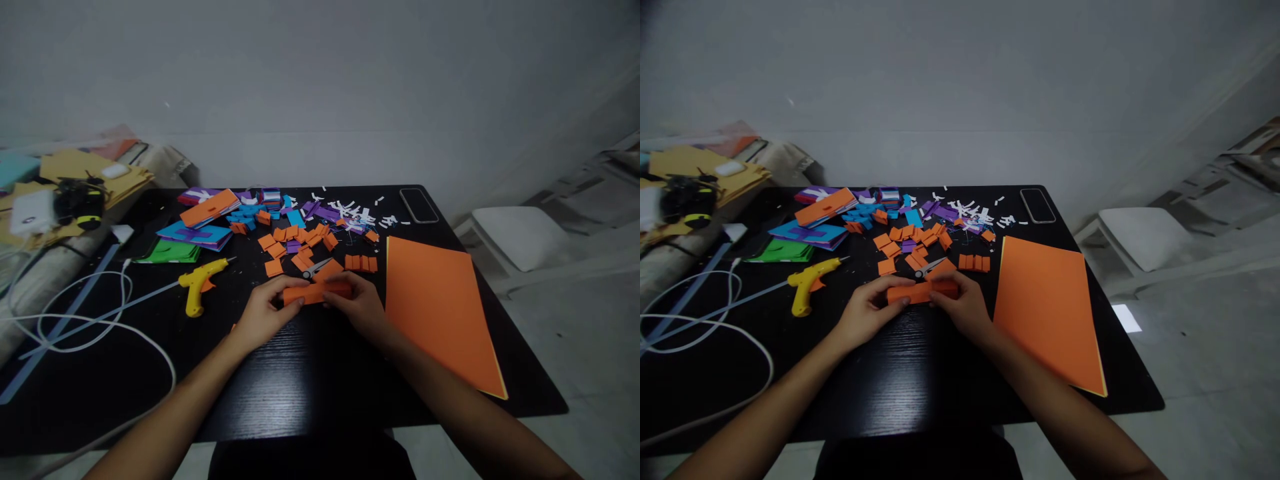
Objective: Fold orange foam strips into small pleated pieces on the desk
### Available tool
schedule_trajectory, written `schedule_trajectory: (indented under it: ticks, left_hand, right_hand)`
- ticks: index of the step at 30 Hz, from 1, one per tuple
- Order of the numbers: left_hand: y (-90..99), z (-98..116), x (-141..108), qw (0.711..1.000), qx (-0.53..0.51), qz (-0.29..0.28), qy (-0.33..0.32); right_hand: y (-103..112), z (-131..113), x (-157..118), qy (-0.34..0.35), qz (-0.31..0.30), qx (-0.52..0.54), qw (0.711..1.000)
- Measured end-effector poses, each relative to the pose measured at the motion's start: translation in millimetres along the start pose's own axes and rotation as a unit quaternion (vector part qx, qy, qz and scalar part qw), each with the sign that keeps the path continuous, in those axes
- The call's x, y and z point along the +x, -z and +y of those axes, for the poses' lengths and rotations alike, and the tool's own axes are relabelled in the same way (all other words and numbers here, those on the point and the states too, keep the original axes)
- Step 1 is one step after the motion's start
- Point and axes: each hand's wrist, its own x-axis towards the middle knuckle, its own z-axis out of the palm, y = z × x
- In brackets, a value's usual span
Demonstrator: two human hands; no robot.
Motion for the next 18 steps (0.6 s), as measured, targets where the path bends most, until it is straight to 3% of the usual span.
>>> schedule_trajectory:
  ticks: [4,10,18]
  left_hand:
    - [-0.8,-2.5,-0.2,0.999,0.033,0.015,-0.030]
    - [-2.4,0.3,-2.7,0.985,0.098,0.030,-0.141]
    - [-6.3,6.3,-5.5,0.978,0.117,0.053,-0.162]
  right_hand:
    - [0.5,1.5,-0.8,0.049,0.014,-0.072,0.996]
    - [-2.1,3.2,-4.3,0.100,0.021,-0.122,0.987]
    - [-5.2,3.9,-5.7,0.120,0.010,-0.124,0.985]
